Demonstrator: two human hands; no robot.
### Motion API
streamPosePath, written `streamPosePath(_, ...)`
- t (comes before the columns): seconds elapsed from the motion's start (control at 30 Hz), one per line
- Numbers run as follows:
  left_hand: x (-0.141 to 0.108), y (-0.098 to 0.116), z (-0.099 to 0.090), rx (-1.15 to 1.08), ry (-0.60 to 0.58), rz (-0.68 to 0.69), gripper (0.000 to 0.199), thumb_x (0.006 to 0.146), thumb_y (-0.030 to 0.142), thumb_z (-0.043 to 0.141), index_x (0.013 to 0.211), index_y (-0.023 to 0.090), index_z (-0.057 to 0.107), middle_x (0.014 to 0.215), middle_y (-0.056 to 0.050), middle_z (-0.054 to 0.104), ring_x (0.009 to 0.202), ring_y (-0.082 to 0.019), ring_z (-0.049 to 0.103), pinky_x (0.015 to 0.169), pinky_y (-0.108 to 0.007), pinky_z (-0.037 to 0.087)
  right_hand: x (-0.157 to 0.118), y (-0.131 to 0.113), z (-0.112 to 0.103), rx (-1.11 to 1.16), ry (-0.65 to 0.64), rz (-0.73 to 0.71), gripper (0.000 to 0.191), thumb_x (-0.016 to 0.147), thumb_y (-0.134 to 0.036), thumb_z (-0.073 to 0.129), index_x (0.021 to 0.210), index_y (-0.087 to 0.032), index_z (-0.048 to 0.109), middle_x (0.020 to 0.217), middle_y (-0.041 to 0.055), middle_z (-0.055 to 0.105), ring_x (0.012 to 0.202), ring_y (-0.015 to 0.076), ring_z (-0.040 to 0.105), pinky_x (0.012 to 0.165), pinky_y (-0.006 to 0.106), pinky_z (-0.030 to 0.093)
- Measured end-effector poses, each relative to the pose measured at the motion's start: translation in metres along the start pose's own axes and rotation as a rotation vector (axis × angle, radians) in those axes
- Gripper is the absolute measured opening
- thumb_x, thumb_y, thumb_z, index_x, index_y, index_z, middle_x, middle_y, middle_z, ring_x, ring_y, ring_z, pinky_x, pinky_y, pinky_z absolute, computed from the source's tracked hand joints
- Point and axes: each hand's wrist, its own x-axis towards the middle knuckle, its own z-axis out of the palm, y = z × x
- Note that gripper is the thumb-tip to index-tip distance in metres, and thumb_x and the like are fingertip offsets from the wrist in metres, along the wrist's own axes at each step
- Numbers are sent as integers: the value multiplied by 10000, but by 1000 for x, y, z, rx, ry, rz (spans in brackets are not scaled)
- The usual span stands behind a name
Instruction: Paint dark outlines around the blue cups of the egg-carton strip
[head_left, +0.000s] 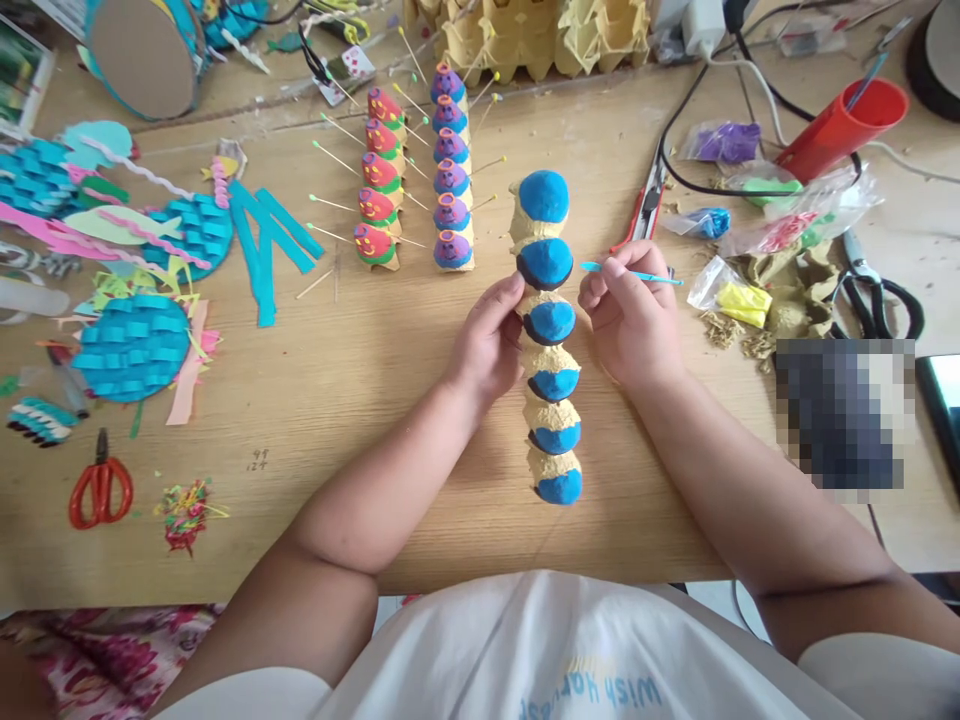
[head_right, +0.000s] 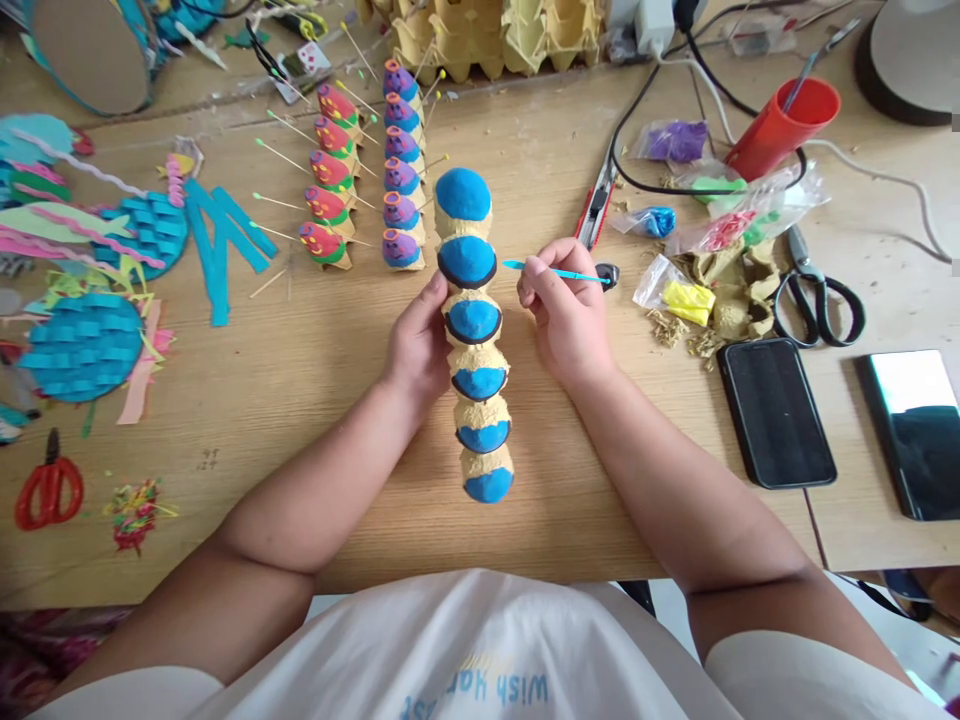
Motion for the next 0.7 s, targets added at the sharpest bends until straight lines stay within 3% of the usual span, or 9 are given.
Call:
streamPosePath(0.2,0,-1,-1,32,-69,36,548,774,846,798,906,314,774,814,-35,774,875,-254,771,696,-368,555,1,2,3,73,-102,122,383,919,-622,794,946,-281,623,691,-62,563,629,111,583,611,259,517)
streamPosePath(0.33,2,-3,-1,15,-119,7,602,772,878,768,948,303,792,795,-50,775,863,-272,792,664,-371,562,-3,3,6,37,-134,151,473,860,-725,802,904,-273,668,787,-29,652,736,139,664,669,288,572)
streamPosePath(0.43,2,-3,-2,-8,-139,4,559,803,825,789,935,282,805,825,-42,783,794,-218,770,654,-337,561,-7,0,10,79,-158,177,462,782,-685,893,920,-278,724,852,-27,716,782,146,695,731,310,610)
streamPosePath(0.57,2,-4,-4,-40,-187,-8,485,813,732,850,922,261,811,840,-22,766,727,-159,713,662,-302,555,-10,-3,11,82,-128,162,468,691,-639,972,896,-281,750,868,-33,745,772,150,691,764,336,637)
streamPosePath(0.7,2,-6,-3,-3,-175,-13,529,757,798,848,902,290,804,850,-42,777,779,-217,743,677,-343,568,-9,-1,10,49,-91,137,445,690,-632,974,860,-280,762,844,-34,746,749,147,676,752,335,636)
